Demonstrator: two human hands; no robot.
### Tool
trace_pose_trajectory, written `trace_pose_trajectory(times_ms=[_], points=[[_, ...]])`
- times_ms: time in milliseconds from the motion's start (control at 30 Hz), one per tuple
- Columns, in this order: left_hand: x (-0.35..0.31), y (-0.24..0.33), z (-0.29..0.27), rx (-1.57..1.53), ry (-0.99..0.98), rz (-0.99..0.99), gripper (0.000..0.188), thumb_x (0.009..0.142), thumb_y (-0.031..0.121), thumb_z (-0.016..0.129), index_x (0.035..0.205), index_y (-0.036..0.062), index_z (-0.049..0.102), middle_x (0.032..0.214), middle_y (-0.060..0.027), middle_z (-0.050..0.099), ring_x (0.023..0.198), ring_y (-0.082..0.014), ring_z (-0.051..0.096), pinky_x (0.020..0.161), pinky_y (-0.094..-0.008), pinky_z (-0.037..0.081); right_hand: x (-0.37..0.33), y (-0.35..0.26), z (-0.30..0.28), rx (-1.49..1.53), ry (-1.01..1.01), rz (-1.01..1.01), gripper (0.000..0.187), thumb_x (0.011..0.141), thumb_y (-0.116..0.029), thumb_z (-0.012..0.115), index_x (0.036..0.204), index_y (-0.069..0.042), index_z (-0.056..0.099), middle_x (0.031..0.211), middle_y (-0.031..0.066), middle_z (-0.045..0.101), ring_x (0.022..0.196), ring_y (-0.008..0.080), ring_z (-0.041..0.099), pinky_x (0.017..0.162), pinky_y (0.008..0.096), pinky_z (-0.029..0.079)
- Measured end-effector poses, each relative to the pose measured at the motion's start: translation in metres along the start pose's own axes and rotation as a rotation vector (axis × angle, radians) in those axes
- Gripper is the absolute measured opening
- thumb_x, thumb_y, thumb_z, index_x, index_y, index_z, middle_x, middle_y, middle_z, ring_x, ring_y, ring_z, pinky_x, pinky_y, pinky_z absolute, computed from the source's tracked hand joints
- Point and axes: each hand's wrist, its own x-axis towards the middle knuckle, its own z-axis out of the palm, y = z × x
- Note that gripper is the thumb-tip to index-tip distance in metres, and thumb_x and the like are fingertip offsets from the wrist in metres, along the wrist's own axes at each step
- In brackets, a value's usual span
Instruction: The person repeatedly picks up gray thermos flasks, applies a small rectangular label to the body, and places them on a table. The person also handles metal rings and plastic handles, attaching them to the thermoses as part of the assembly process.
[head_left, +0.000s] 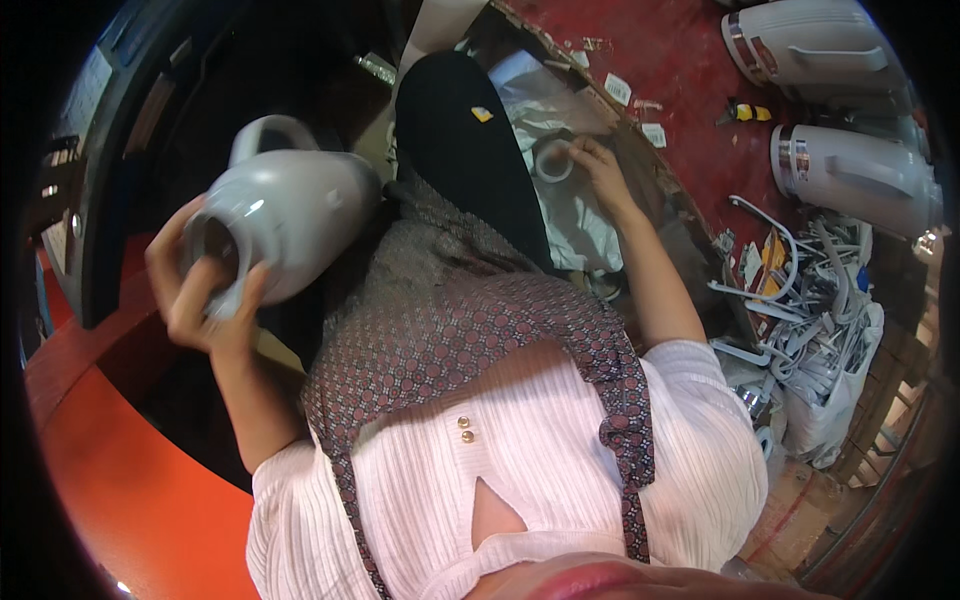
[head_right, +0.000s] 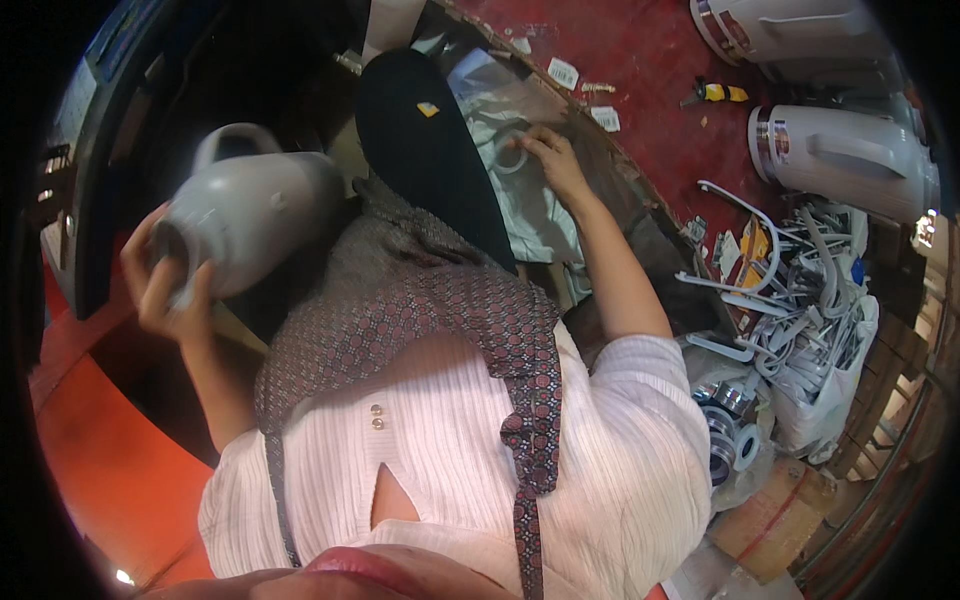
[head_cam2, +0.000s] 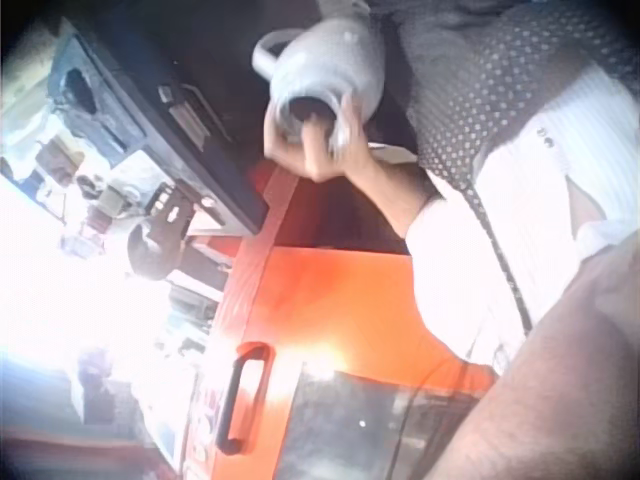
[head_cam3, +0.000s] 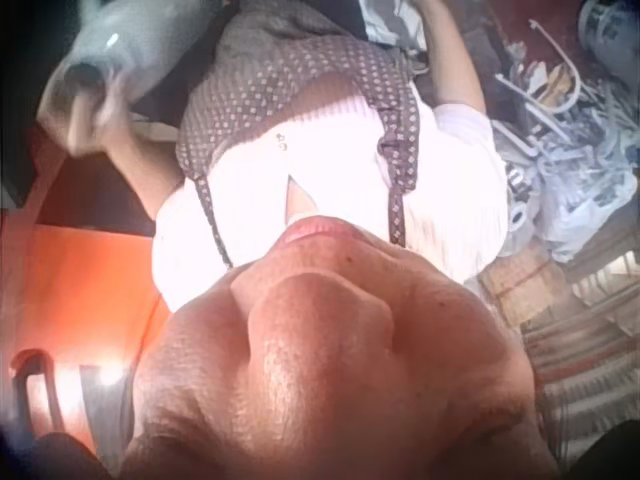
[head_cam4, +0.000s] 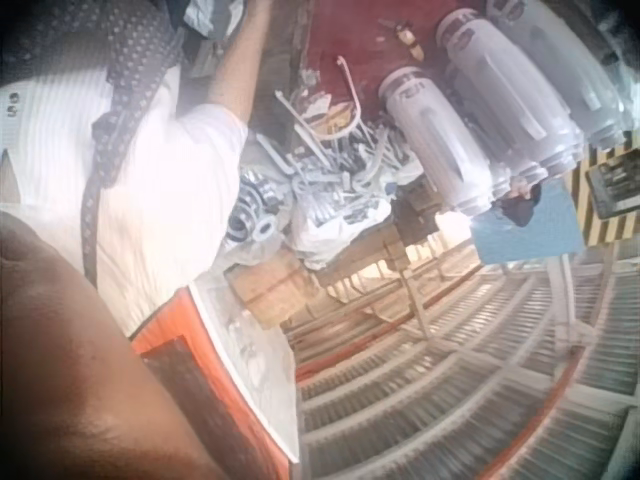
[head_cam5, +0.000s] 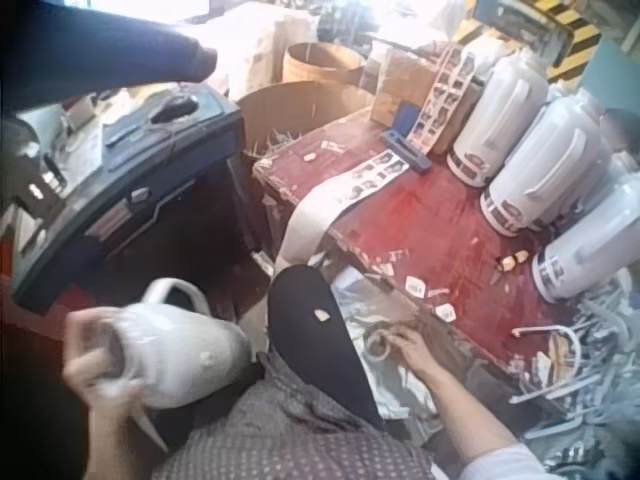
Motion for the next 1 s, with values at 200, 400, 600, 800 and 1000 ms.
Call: trace_pose_trajectory(times_ms=[200, 400, 600, 800, 1000], points=[[0.036, 0.04, 0.051, -0.254, -0.203, 0.008, 0.047, 0.06, 0.017, 0.092, 0.058, 0.0015, 0.048, 0.122, -0.0177, 0.063, 0.116, -0.0307, 0.063, 0.098, -0.0395, 0.051, -0.008, -0.11, 0.097, 0.407, -0.308, 0.135, 0.027, 0.102, -0.031, 0.054, 0.097, -0.005, 0.058, 0.065, 0.0003, 0.048, 0.065, 0.0117, 0.051, 0.062, 0.0302, 0.045], [0.042, 0.045, 0.012, -0.31, -0.115, 0.141, 0.048, 0.057, 0.029, 0.094, 0.057, 0.0032, 0.053, 0.119, -0.0198, 0.065, 0.121, -0.0355, 0.06, 0.099, -0.0445, 0.051, 0.005, -0.068, 0.105, -0.942, 0.349, -0.988, 0.024, 0.079, -0.028, 0.079, 0.088, -0.01, 0.066, 0.079, 0.0055, 0.065, 0.085, 0.0255, 0.065, 0.083, 0.0419, 0.049], [0.024, 0.061, 0.018, -0.421, -0.227, 0.224, 0.046, 0.054, 0.026, 0.094, 0.064, 0.0057, 0.054, 0.128, -0.0173, 0.064, 0.13, -0.0389, 0.054, 0.112, -0.0537, 0.037, -0.012, -0.162, 0.124, -0.758, -0.347, -0.242, 0.017, 0.087, -0.017, 0.073, 0.093, -0.002, 0.066, 0.079, 0.0086, 0.07, 0.071, 0.0219, 0.07, 0.072, 0.0361, 0.055], [0.016, 0.058, 0.031, -0.524, -0.058, 0.009, 0.123, 0.054, 0.039, 0.096, 0.154, 0.0104, 0.029, 0.129, -0.0138, 0.066, 0.13, -0.0326, 0.055, 0.117, -0.0507, 0.033, -0.083, -0.295, 0.165, 0.213, -0.392, -0.61, 0.038, 0.095, -0.009, 0.065, 0.131, 0.001, 0.057, 0.108, 0.0145, 0.072, 0.081, 0.0202, 0.073, 0.067, 0.0299, 0.062], [0.014, 0.053, 0.042, -0.448, -0.011, 0.033, 0.142, 0.054, 0.043, 0.096, 0.159, 0.0125, 0.006, 0.126, -0.0134, 0.068, 0.129, -0.0331, 0.056, 0.118, -0.0483, 0.031, -0.078, -0.271, 0.181, -0.729, -0.449, -1.149, 0.028, 0.071, -0.005, 0.075, 0.098, -0.009, 0.068, 0.096, 0.0103, 0.069, 0.083, 0.0318, 0.069, 0.065, 0.0362, 0.056]])
